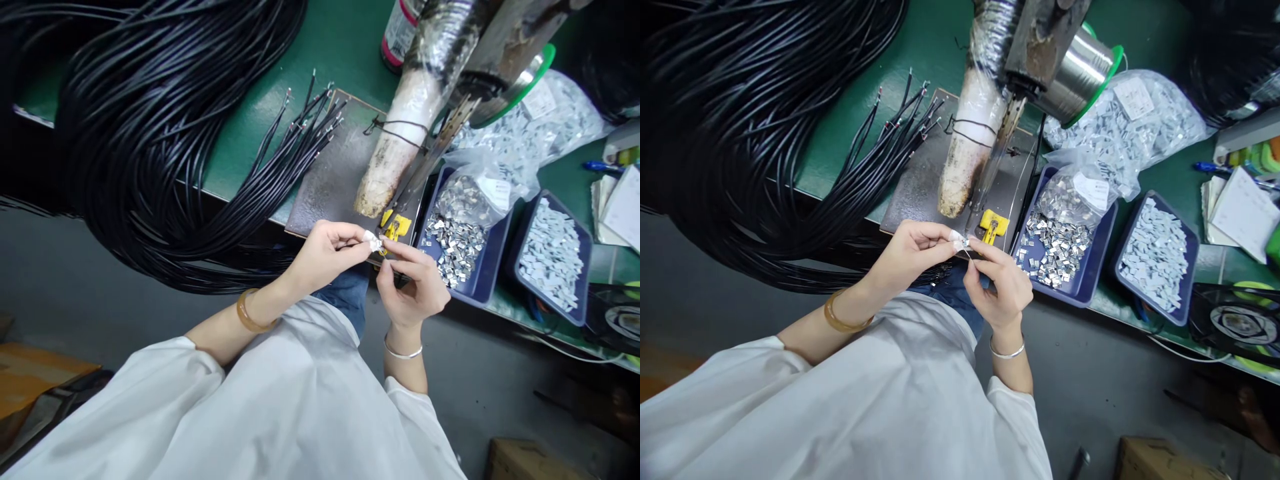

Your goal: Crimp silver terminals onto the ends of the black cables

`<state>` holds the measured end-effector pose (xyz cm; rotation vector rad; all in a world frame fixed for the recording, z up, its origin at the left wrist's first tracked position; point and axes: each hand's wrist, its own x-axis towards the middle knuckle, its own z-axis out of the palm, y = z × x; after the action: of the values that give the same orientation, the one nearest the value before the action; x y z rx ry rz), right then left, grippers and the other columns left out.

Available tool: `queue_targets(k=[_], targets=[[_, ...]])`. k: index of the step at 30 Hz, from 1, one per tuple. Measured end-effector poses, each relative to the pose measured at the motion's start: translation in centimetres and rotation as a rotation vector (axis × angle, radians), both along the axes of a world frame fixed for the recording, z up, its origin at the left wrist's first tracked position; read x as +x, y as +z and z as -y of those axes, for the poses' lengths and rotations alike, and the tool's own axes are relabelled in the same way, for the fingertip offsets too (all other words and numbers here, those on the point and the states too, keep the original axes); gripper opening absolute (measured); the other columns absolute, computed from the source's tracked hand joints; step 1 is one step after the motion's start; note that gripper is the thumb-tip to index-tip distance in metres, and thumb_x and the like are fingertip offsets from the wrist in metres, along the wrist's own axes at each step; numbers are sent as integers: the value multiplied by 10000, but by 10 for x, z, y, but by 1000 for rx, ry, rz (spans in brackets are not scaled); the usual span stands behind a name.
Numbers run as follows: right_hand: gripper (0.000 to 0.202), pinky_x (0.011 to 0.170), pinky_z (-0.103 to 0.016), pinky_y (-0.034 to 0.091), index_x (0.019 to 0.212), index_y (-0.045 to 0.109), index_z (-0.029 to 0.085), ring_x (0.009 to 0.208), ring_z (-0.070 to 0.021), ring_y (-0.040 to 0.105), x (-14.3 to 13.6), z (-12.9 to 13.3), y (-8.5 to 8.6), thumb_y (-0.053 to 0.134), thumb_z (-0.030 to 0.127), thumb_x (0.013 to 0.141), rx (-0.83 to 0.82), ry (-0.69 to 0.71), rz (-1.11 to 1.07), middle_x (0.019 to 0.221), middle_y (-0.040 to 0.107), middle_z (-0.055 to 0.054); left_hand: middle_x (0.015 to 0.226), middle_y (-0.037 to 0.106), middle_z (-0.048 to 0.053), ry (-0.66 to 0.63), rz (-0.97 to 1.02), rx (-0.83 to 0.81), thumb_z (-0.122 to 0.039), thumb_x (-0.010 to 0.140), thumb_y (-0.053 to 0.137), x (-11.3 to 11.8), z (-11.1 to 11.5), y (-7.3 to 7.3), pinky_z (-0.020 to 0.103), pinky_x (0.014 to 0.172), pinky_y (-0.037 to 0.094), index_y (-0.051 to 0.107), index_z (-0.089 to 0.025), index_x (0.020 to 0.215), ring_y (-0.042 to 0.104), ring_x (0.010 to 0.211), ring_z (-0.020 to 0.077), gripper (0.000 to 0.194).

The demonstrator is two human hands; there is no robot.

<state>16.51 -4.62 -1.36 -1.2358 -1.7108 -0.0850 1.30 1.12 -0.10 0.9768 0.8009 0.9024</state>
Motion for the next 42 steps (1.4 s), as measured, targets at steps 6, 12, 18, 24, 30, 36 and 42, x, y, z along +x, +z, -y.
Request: queue_targets(k=[6, 12, 18, 24, 30, 36, 42], targets=[[228, 792, -299, 650, 923, 622, 207, 920, -161, 757, -2, -3, -1, 699, 25, 810, -10, -12, -51, 1051, 773, -53, 613, 643, 2, 80, -49, 79, -163, 720, 681, 5, -2, 3, 183, 553, 422, 728, -123, 651, 531, 576, 80, 92], [211, 804, -305, 654, 924, 629, 205, 954, -160, 744, -4, -7, 0, 692, 31, 824, -33, -14, -104, 1052, 765, -53, 591, 603, -7, 116, -68, 105, -173, 716, 671, 9, -3, 0, 175, 509, 378, 734, -132, 649, 482, 549, 68, 101], [219, 804, -326, 665, 943, 630, 216, 968, -171, 745, -6, -8, 4, 690, 38, 829, -33, -16, -99, 1073, 760, -44, 560, 562, -13, 140, -91, 127, -187, 726, 676, 7, -3, 2, 179, 486, 367, 746, -145, 665, 459, 530, 71, 102], [199, 809, -338, 671, 932, 631, 215, 976, -180, 747, -6, -6, 6, 702, 62, 826, -36, -20, -73, 1094, 759, -48, 559, 577, -12, 145, -110, 153, -183, 732, 674, 6, -3, 5, 178, 495, 380, 744, -142, 654, 469, 530, 70, 113], [208, 804, -308, 655, 932, 623, 203, 963, -167, 746, -5, -7, 3, 687, 35, 826, -42, -3, -105, 1059, 764, -53, 623, 655, 6, 103, -83, 120, -197, 727, 688, 5, -4, 1, 178, 523, 411, 760, -132, 679, 531, 568, 80, 109], [213, 818, -308, 646, 932, 650, 207, 960, -159, 742, -6, -7, 8, 708, 37, 817, -42, -35, -70, 1050, 769, -40, 568, 599, -11, 116, -90, 124, -192, 731, 684, 6, -3, 4, 178, 504, 387, 746, -140, 664, 483, 537, 70, 106], [198, 810, -324, 662, 920, 646, 213, 948, -171, 750, -8, -6, 9, 706, 53, 820, -42, -28, -86, 1067, 767, -49, 620, 649, 1, 97, -76, 75, -194, 713, 706, 3, -3, 9, 192, 543, 432, 743, -142, 661, 526, 575, 84, 83]])
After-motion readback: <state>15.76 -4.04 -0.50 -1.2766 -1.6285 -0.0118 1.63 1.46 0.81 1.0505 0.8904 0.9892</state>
